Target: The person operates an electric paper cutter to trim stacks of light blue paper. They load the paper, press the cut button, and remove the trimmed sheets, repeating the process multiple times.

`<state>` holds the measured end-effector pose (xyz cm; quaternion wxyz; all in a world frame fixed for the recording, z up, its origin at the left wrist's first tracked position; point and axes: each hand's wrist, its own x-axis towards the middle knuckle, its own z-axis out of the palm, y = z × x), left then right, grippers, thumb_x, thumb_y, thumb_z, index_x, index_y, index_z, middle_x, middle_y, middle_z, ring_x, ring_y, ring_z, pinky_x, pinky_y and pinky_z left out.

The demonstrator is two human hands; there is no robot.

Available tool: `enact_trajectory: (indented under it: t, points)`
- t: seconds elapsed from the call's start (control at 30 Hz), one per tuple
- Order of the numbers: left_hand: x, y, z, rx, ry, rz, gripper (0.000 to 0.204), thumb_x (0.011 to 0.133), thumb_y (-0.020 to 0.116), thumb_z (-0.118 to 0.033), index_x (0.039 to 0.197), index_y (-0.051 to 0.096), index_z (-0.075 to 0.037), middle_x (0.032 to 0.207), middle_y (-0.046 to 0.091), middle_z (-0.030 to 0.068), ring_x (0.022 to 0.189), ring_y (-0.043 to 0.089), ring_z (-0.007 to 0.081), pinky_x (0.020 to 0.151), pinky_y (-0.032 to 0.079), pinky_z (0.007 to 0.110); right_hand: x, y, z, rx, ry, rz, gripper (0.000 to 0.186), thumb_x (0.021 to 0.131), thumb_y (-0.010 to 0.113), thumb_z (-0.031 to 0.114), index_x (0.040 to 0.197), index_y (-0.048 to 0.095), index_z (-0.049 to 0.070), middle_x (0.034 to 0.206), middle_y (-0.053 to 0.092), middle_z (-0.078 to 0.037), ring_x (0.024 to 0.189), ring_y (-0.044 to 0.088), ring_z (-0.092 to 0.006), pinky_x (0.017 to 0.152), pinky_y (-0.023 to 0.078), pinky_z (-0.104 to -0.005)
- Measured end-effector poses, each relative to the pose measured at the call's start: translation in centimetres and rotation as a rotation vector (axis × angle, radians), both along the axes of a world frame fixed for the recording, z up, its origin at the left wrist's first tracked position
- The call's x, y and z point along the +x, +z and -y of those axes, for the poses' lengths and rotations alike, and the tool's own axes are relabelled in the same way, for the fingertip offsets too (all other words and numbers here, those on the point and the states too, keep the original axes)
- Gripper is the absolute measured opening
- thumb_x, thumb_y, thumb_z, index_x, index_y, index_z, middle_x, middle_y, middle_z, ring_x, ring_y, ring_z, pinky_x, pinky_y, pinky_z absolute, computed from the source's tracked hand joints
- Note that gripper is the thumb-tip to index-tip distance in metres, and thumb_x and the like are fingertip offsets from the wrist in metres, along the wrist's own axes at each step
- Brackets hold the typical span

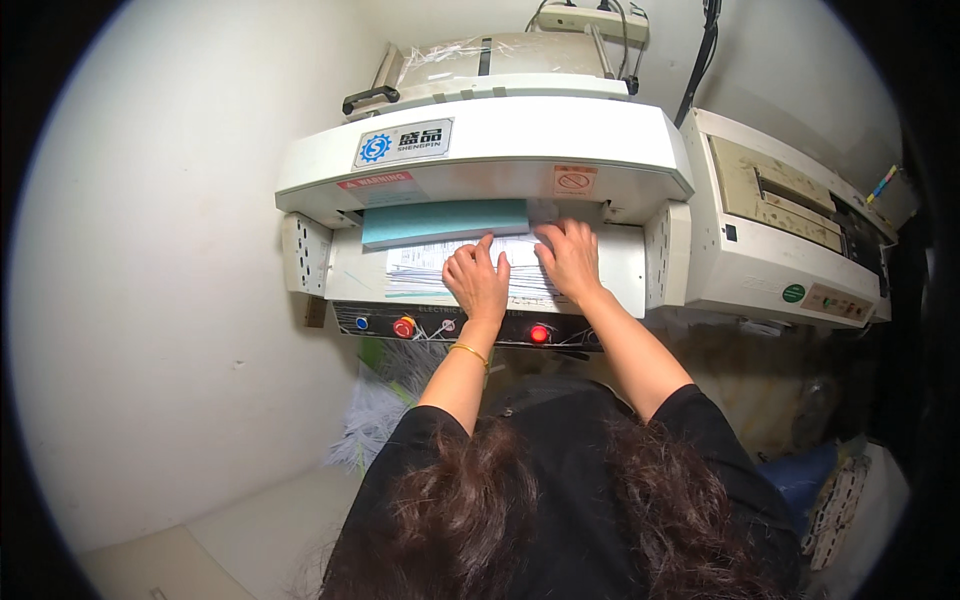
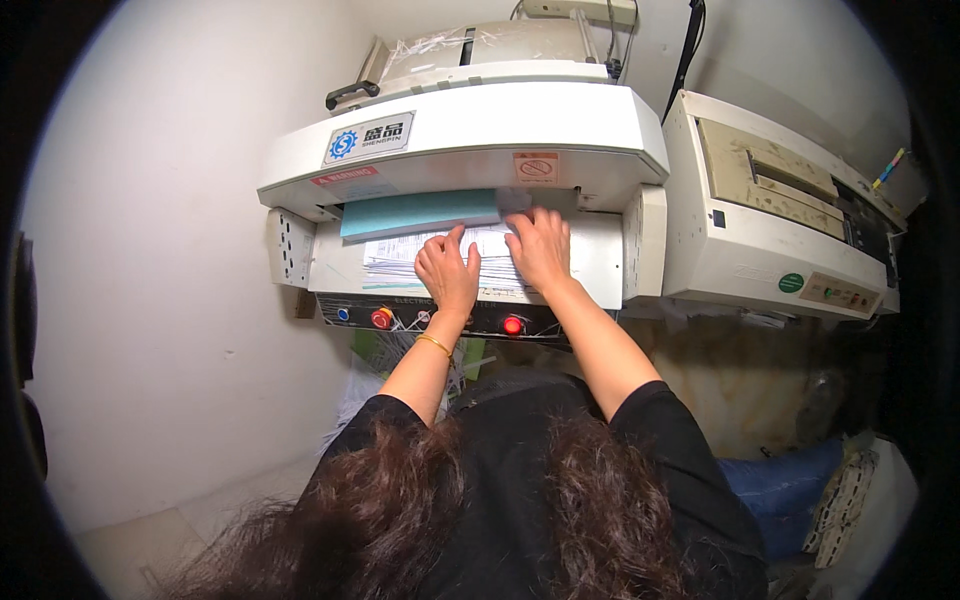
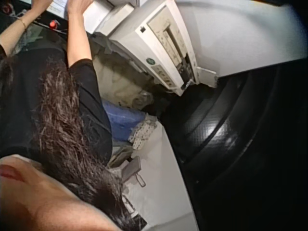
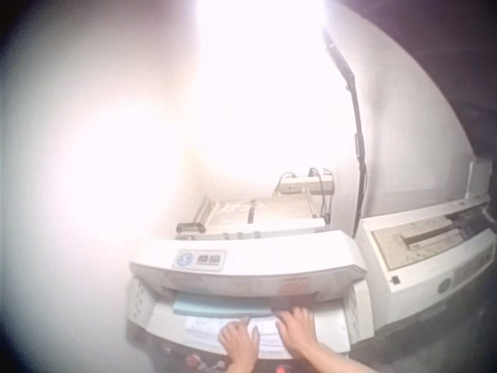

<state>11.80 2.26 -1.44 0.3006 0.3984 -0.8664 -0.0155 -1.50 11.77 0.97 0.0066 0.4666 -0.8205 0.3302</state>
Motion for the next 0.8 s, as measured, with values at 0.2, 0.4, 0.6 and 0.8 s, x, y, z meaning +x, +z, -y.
enact_trajectory:
  t: [0.2,0.4,0.6,0.8]
  points:
    - [-0.9,-0.9,0.3,0.07,-0.115,-0.001,0.041,0.077,0.065,-0.024,0.117,0.062,-0.017,0.106,0.052,0.0115,0.105,0.046,0.0302,0.095,0.033,0.046,-2.1,-3.0,0.3,-0.119,0.039,0.019,0.032,0.069,0.068,0.014,0.099,0.066,0.005,0.1,0.061,-0.015,0.095,0.054,-0.0333,0.084,0.041,-0.0448]
    - [-0.7,-0.5,-0.5,0.001,-0.012,0.053,0.033,0.082,0.063,-0.02,0.115,0.059,-0.014,0.113,0.054,0.0106,0.111,0.047,0.0307,0.095,0.034,0.045,-0.4,4.8,-7.4,-0.31,0.32,0.203,0.028,0.08,0.066,0.011,0.105,0.058,0.002,0.106,0.061,-0.014,0.096,0.059,-0.032,0.083,0.047,-0.0391]
    - [-4.0,-0.8,-1.6,0.044,0.094,-0.011,0.02,0.088,0.059,-0.021,0.102,0.06,-0.007,0.106,0.054,0.0097,0.108,0.047,0.0299,0.095,0.033,0.042,-5.2,8.5,-21.7,-0.342,-0.02,0.287,0.01,0.086,0.062,0.01,0.094,0.065,0.004,0.09,0.065,-0.011,0.083,0.064,-0.0252,0.074,0.05,-0.0325]
    - [-4.3,-0.7,0.4,-0.008,0.064,-0.333,0.02,0.086,0.054,-0.015,0.086,0.064,0.002,0.093,0.061,0.0177,0.092,0.055,0.0352,0.083,0.041,0.045,-13.3,6.3,-27.5,-0.368,-0.361,0.419,0.012,0.09,0.058,0.008,0.096,0.065,0.001,0.09,0.066,-0.009,0.081,0.061,-0.0158,0.073,0.048,-0.0293]
